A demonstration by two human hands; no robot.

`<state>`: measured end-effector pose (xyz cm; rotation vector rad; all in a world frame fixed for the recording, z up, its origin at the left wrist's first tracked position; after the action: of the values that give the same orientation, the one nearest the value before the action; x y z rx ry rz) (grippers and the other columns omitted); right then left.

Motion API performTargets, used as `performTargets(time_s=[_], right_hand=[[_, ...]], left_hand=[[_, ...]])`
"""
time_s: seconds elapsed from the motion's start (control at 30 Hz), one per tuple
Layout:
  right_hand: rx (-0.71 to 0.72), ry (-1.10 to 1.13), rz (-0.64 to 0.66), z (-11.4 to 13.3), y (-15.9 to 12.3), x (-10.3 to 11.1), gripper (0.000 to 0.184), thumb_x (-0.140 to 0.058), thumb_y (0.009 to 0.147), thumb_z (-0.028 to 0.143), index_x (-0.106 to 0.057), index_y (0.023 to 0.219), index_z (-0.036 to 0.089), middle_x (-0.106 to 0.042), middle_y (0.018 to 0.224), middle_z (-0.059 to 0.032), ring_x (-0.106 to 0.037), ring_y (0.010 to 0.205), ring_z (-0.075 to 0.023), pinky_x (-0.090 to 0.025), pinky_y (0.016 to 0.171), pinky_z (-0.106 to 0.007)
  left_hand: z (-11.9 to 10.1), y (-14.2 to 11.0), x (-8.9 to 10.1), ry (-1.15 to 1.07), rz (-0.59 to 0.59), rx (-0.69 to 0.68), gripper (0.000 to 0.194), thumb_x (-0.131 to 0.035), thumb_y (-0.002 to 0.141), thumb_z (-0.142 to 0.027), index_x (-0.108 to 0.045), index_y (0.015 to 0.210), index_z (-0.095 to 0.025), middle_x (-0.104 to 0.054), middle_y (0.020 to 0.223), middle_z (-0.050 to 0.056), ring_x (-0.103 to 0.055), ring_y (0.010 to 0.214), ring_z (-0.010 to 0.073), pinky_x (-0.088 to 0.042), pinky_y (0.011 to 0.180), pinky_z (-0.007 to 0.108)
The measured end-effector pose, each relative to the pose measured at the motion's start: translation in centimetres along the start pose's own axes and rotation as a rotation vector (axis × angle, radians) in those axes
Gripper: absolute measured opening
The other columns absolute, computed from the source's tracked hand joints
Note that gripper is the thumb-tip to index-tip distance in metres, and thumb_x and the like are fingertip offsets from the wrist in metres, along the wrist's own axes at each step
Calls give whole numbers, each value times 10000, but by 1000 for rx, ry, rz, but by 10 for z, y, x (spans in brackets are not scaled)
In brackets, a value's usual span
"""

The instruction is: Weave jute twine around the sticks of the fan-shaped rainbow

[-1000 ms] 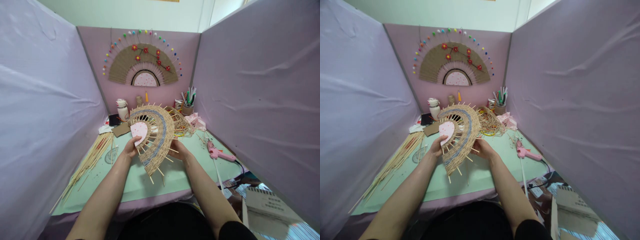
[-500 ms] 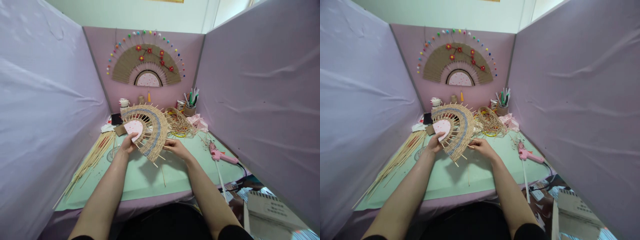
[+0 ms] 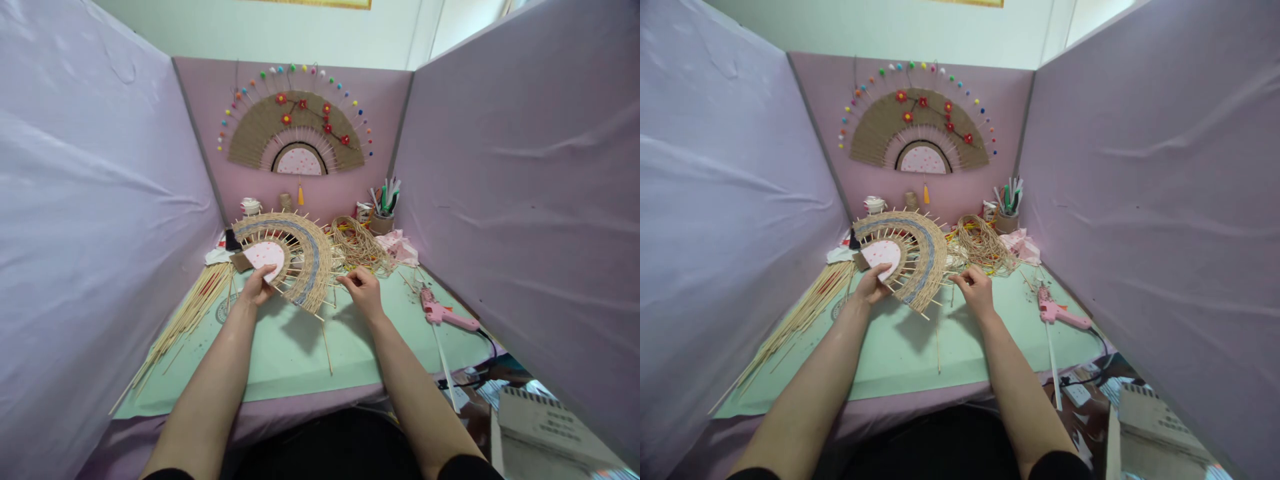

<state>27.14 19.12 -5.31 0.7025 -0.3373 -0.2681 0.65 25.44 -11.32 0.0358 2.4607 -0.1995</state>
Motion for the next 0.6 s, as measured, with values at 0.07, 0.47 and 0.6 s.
performTargets(time_s=[0.07,0.47,0.6], right_hand=[[16,-28,-36,1,0,4,318,-658,757,405,-520,568,191,-465,593,11,-401,581,-129,-325,579,-272],[71,-3,-105,9,0,14,164,-564,835,357,-581,752,216,-535,708,-22,-491,717,-176,-388,685,-308],[50,5,-80,7,0,11,168,-574,825,363,-598,743,218,-550,698,-23,-478,677,-171,-386,660,-304]], left_hand=[[-1,0,1,1,-5,-2,302,-545,719,-44,-589,1010,-110,-699,720,71,-685,681,205,-579,682,308],[-2,0,3,21,-19,-3,326,-548,717,-30,-590,1032,-103,-703,703,73,-691,673,211,-588,643,292],[1,-1,4,37,-26,19,398,-563,705,-30,-581,1095,-104,-711,728,82,-692,658,215,-584,619,287]])
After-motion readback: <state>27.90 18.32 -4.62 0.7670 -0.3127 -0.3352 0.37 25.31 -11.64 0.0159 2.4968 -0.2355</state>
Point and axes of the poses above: each hand's wrist, its own y-axis towards the middle knuckle, its own x-axis out of the back of the hand, z = x × y, the point moved 10 cm from there along y, towards the middle knuckle
